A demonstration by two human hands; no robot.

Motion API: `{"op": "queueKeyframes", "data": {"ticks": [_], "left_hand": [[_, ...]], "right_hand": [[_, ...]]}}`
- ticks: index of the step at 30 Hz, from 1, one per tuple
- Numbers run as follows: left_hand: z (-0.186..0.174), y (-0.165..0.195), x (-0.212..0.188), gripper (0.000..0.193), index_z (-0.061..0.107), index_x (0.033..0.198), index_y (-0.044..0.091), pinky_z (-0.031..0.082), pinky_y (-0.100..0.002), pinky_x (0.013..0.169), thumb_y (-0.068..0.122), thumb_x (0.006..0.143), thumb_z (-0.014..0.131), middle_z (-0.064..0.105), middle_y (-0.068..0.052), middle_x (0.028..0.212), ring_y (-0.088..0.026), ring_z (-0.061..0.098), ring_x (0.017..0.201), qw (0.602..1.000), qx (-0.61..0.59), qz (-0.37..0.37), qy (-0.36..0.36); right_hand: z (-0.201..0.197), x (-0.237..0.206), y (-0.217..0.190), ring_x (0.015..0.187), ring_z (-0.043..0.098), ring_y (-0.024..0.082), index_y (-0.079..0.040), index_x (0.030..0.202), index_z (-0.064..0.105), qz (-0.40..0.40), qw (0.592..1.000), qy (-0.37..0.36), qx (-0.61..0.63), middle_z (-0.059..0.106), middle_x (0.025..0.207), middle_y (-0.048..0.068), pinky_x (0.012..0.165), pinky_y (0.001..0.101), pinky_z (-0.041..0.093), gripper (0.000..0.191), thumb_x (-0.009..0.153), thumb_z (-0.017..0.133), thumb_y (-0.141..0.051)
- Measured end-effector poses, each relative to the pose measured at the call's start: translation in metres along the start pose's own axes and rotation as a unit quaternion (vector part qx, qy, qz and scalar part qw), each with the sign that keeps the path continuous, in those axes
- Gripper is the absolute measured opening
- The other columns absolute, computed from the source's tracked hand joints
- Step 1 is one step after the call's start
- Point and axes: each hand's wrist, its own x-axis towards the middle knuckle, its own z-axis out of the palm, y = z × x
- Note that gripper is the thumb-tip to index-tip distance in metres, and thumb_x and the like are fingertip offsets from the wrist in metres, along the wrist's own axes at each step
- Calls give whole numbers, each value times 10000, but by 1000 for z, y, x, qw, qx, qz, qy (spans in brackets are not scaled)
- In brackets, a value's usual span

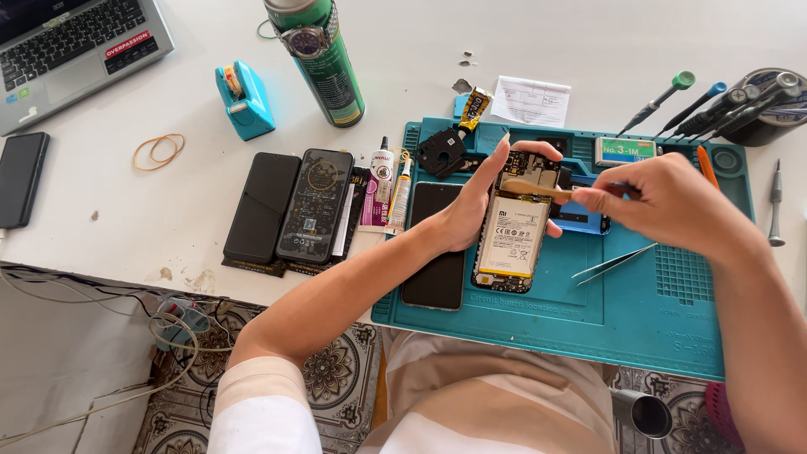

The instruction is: The person holds an opened smartphone and works a pry tool around the battery to loosen it, then brushes the battery and interior with a brush and uses a screwdriver on the frame. They continue prying until the battery separates from the phone and is set on the mat.

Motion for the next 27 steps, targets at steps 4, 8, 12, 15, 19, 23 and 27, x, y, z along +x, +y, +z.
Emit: {"op": "queueKeyframes", "data": {"ticks": [4, 8, 12, 15, 19, 23, 27], "left_hand": [[0, -2, 0, 724, 483, 1468, 121, 652, -492, 854, 706, 1064, 342, 652, -182, 1160, -321, 735, 1027, 1000, -8, 0, 3], [-4, -3, 0, 708, 481, 1459, 153, 636, -479, 835, 722, 1060, 346, 688, -203, 1170, -354, 756, 957, 1000, -10, 11, -23], [-5, -9, 4, 700, 487, 1462, 159, 644, -527, 896, 713, 1052, 364, 677, -203, 1162, -311, 720, 1033, 999, -14, 32, -5], [-6, -10, 3, 684, 484, 1462, 162, 642, -544, 924, 703, 1059, 369, 679, -201, 1175, -324, 722, 1043, 999, -14, 37, -2], [-6, -7, 0, 669, 471, 1460, 158, 619, -523, 906, 692, 1073, 358, 669, -171, 1188, -347, 744, 1020, 999, -22, 29, -10], [-3, -7, 0, 661, 468, 1479, 134, 619, -530, 966, 662, 1094, 364, 663, -170, 1166, -290, 707, 1058, 999, -25, 36, -13], [-3, -6, 0, 663, 466, 1469, 133, 617, -500, 939, 665, 1088, 360, 670, -179, 1200, -329, 724, 1059, 999, -31, 23, -16]], "right_hand": [[-1, -1, 0, 399, 379, 145, -21, 785, 783, -24, 1000, 7, -3, 480, 448, 82, 395, 340, 309, 427, 923, 748, -423], [-14, -2, 16, 414, 390, 129, -44, 818, 798, -9, 1000, 27, -12, 501, 454, 61, 389, 329, 318, 392, 880, 771, -430], [-19, -1, 28, 418, 411, 130, -44, 827, 811, 58, 997, 33, -26, 535, 459, 57, 408, 334, 310, 398, 865, 801, -441], [-14, -2, 24, 425, 401, 133, -41, 845, 804, 54, 998, 39, -24, 517, 467, 74, 408, 335, 307, 398, 886, 791, -436], [0, -3, 6, 394, 406, 166, -49, 854, 790, -23, 999, 37, -25, 518, 453, 89, 401, 342, 308, 384, 907, 758, -428], [9, -3, -5, 379, 458, 152, -43, 836, 770, -52, 997, 50, -7, 542, 471, 79, 405, 325, 343, 351, 939, 706, -373], [-4, -5, 5, 409, 463, 148, -38, 844, 769, -43, 992, 114, -19, 543, 489, 75, 423, 330, 344, 358, 920, 758, -388]]}}
